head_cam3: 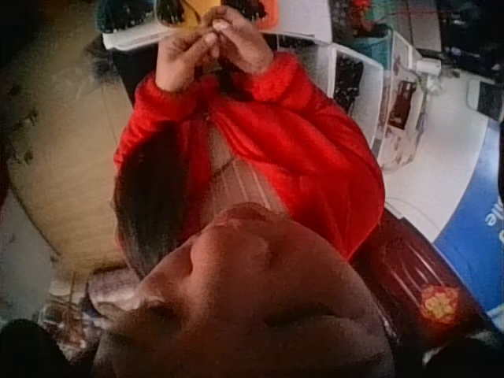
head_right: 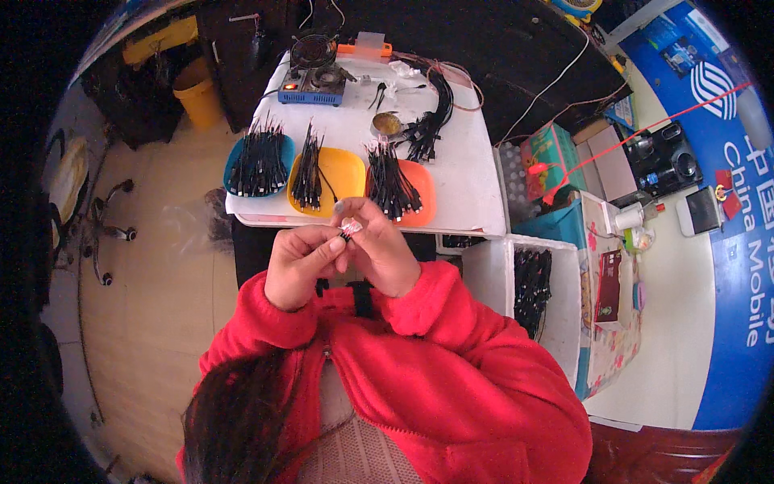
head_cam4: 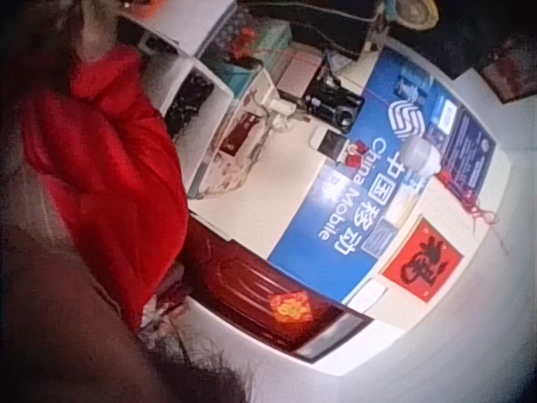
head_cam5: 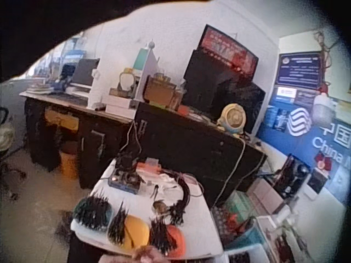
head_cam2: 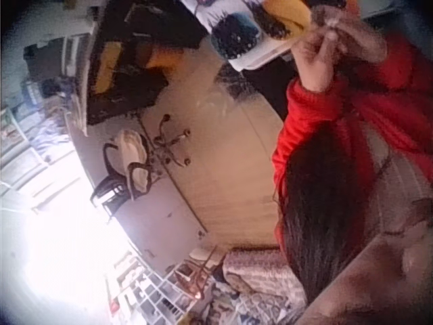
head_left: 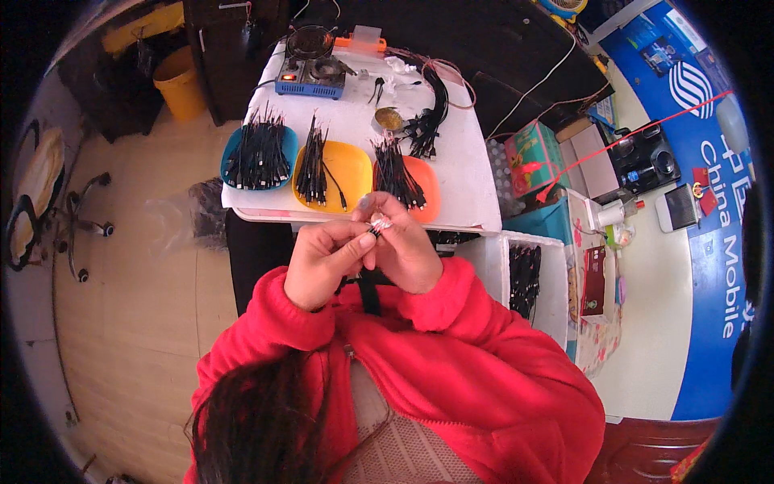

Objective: The person repeatedly picks up small black wires, applies solder to their ends using a soldering iron, and places the finished wires into a container. The process is repeated for multiple wires throughout the clip.

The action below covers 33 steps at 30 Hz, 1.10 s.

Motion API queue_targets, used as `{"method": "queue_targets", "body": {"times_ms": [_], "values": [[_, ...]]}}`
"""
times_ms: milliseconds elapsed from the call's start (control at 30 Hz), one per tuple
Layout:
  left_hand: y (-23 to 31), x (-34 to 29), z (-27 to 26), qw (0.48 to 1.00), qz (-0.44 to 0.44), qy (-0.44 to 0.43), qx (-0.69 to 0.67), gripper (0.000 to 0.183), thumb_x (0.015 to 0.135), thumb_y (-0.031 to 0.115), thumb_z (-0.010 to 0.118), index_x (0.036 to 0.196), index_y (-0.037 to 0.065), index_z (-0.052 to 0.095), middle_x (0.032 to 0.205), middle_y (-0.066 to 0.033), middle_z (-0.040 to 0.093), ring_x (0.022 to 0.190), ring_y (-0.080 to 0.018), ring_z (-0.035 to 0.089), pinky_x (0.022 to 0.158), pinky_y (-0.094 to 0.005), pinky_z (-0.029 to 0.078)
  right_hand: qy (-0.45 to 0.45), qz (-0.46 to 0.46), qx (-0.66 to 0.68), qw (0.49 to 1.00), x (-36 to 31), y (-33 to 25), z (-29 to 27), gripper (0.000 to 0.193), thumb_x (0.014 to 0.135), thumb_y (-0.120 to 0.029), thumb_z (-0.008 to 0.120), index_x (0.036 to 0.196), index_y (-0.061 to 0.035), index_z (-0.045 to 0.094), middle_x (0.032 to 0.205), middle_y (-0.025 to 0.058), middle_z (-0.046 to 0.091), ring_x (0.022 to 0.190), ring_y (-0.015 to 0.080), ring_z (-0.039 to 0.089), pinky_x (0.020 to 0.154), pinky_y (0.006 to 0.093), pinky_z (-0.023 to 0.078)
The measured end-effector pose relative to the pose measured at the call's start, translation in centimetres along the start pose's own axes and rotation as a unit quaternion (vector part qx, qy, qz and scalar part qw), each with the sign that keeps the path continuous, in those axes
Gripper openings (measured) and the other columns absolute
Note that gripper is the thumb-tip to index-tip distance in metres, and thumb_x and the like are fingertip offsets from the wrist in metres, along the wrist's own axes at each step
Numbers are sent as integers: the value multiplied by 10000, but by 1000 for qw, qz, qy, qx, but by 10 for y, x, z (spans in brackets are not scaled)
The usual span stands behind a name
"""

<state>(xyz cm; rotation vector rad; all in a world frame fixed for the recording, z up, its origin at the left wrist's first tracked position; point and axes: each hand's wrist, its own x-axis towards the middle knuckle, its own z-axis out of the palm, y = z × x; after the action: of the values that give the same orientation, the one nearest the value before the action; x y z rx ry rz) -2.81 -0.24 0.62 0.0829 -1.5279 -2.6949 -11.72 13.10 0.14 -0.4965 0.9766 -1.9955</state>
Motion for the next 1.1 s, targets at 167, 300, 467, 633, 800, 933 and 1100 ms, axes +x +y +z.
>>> {"method": "queue_targets", "body": {"times_ms": [167,300,467,633,800,933,1100], "values": [[2,-4,-2,999,16,14,50,141,916,97,572,903,-2,671,672,7,583,559,-23,444,482,-172,300,57,-38,-279,958,-2,-28,-3,258,979,-320,488,967,-64,516,813,-1,509,720,70,494,617,224,422],[4,-9,1,997,-1,7,74,132,913,92,573,896,-1,666,656,12,568,550,-28,436,476,-179,291,-44,-87,-578,810,-9,-42,2,297,978,-244,500,794,-12,523,690,-14,500,633,74,454,582,221,382],[7,-16,5,997,15,-29,66,134,912,95,580,874,-11,652,631,12,540,531,-31,423,472,-178,293,27,-95,-432,896,-15,-41,5,215,953,-199,538,912,-1,609,656,-16,524,604,49,443,537,234,380],[14,-23,-4,997,-21,-71,10,142,900,98,589,849,-23,645,627,6,529,535,-38,416,485,-180,285,79,-93,-467,876,-28,-68,1,125,926,-137,563,919,-23,614,777,-3,563,693,64,505,619,223,411],[13,-18,-7,993,-42,-111,2,121,893,72,579,857,-24,643,673,5,555,565,-34,430,503,-177,297,-102,-281,-656,693,-38,-73,17,209,786,-67,675,991,-49,636,908,68,607,846,234,582,784,339,471],[16,-15,-11,989,-61,-137,-8,94,881,50,581,862,-21,640,730,9,585,592,-24,439,514,-174,309,-163,-330,-678,636,-30,-75,24,292,683,-25,706,964,-58,639,916,67,605,857,261,579,772,356,470],[20,-11,-10,985,13,-135,108,93,865,54,595,858,-33,626,742,-16,602,586,-43,449,519,-223,371,-151,-331,-695,620,-27,-68,20,220,700,-25,705,896,-50,608,862,67,588,770,264,564,683,347,468]]}}
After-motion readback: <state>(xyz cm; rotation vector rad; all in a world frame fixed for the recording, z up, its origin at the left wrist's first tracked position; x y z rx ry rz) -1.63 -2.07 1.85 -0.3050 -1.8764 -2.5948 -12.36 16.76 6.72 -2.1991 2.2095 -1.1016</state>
